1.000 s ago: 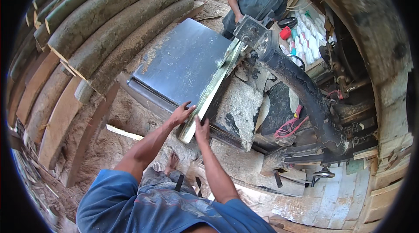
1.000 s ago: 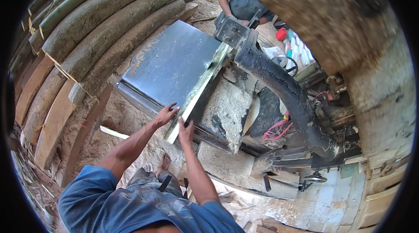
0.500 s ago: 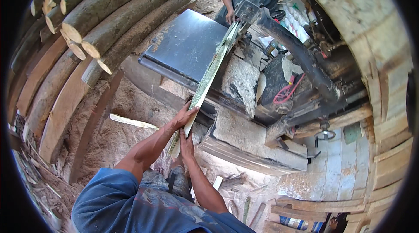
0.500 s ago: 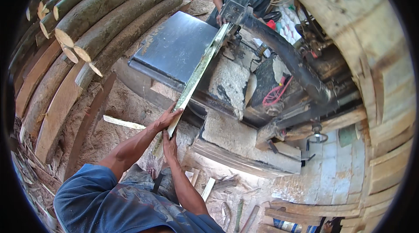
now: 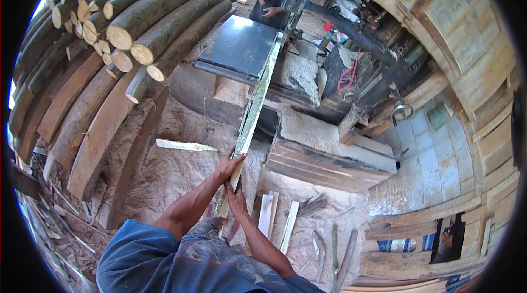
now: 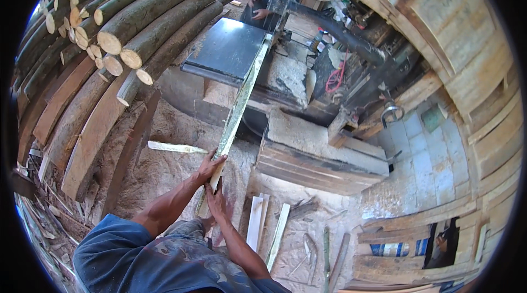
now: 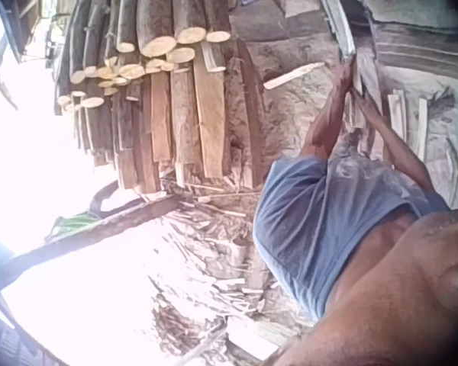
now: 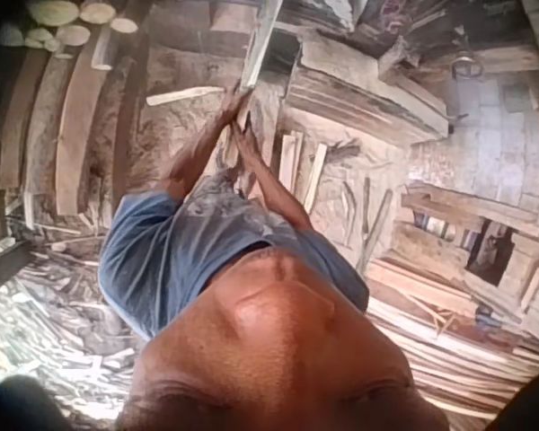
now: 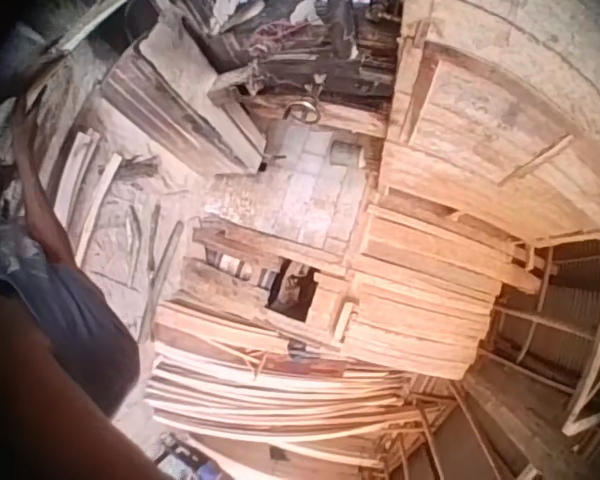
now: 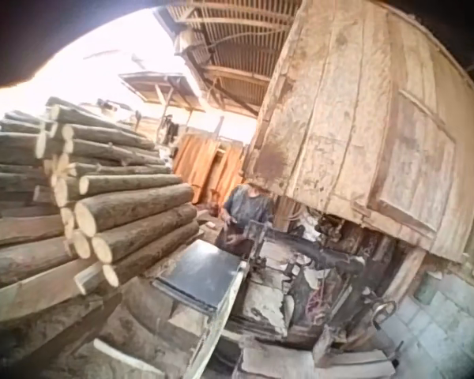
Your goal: The person feeds logs into a power saw by hand to cut them into boards, periodically clearing waste wood and selecting new logs from a nearby stack.
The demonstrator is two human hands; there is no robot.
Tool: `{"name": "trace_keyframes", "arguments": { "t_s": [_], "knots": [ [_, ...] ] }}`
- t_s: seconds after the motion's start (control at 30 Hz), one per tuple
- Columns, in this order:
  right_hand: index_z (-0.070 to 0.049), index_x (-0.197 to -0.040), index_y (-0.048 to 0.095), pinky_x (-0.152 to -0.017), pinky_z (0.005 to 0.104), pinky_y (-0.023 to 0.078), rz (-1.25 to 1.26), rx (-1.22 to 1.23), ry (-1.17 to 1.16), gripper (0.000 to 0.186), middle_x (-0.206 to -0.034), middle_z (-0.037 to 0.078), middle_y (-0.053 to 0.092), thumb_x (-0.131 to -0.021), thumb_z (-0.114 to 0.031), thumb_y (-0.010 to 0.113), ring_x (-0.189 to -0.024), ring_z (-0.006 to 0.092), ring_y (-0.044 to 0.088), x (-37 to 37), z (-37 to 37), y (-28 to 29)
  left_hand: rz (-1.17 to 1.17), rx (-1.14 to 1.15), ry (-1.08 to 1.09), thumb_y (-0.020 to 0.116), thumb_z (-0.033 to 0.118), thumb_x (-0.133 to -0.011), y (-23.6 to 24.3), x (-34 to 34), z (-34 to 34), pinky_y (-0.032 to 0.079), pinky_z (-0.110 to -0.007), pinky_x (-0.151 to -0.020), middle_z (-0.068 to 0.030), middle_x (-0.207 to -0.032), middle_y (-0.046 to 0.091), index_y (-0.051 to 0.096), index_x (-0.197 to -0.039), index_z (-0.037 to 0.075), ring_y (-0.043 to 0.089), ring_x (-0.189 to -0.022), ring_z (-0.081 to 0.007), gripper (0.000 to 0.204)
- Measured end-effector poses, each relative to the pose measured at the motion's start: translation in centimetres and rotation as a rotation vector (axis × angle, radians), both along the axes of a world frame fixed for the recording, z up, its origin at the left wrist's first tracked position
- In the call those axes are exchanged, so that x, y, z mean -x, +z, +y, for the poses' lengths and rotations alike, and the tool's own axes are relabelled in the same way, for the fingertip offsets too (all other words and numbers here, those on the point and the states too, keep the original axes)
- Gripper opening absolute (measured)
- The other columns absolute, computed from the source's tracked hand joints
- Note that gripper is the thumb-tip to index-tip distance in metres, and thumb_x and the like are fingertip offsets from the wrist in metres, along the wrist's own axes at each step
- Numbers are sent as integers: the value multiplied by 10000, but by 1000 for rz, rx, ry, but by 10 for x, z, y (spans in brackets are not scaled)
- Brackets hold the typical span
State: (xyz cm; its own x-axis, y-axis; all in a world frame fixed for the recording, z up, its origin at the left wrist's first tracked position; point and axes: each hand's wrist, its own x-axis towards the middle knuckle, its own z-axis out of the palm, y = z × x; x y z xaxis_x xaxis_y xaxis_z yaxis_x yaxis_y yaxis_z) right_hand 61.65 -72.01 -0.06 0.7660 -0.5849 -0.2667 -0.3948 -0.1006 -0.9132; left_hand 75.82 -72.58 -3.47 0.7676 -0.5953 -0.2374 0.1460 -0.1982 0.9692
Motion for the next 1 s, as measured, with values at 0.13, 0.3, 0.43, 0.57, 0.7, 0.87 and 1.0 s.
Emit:
{"name": "trace_keyframes", "arguments": {
  "t_s": [0.13,0.3,0.43,0.57,0.7,0.87,1.0],
  "knots": [
    [7,-1302,325,-863,369,394,-251,-70,-83,637,-1182,228,490,-863,-422,494,-1054,341,502,56,57,-13,150,5,-11,681,424,-734,16,64,57,422,-310,-857,-214,-1179,502,279,-1356,42,527,-1001,-233,833],
    [-12,-1238,435,-822,297,397,-232,-461,-341,480,-1157,132,505,-810,-156,598,-983,144,485,212,129,-38,194,-191,-123,671,505,-701,16,181,123,445,-363,-837,-214,-1154,494,219,-1337,-11,536,-976,-272,935],
    [11,-1297,359,-937,368,358,-163,88,-438,713,-1199,196,460,-707,-207,696,-1051,277,479,381,200,-35,452,23,144,658,416,-755,-97,266,107,363,-404,-931,-213,-1178,473,343,-1252,-53,433,-1128,-294,752],
    [32,-1323,272,-972,486,305,592,456,-555,866,-1290,288,331,-661,-281,735,-1159,434,373,519,254,-33,639,115,-134,529,151,-825,-51,309,135,449,-350,-559,-130,-912,538,349,-1205,51,539,-721,-225,433],
    [-2,-1366,190,-973,395,342,377,-64,-520,791,-1328,267,329,-792,-337,618,-1181,363,408,465,233,-8,649,-31,-426,469,185,-894,-72,372,168,515,-334,-603,-145,-920,611,335,-1167,40,616,-743,-218,336],
    [5,-1211,417,-683,316,462,-219,-660,-1059,507,-882,83,592,-831,-288,582,-821,155,591,428,298,28,472,-423,-1252,497,224,-883,-3,476,197,493,-315,-669,-120,-944,616,474,-1104,-1,604,-755,-179,316],
    [28,-1090,494,-558,260,477,-287,-502,-1479,290,-835,83,618,-860,-150,488,-627,126,591,452,334,70,331,-309,-1914,511,277,-873,26,541,214,450,-293,-763,-144,-989,612,484,-1166,-31,592,-847,-195,425]
  ]
}}
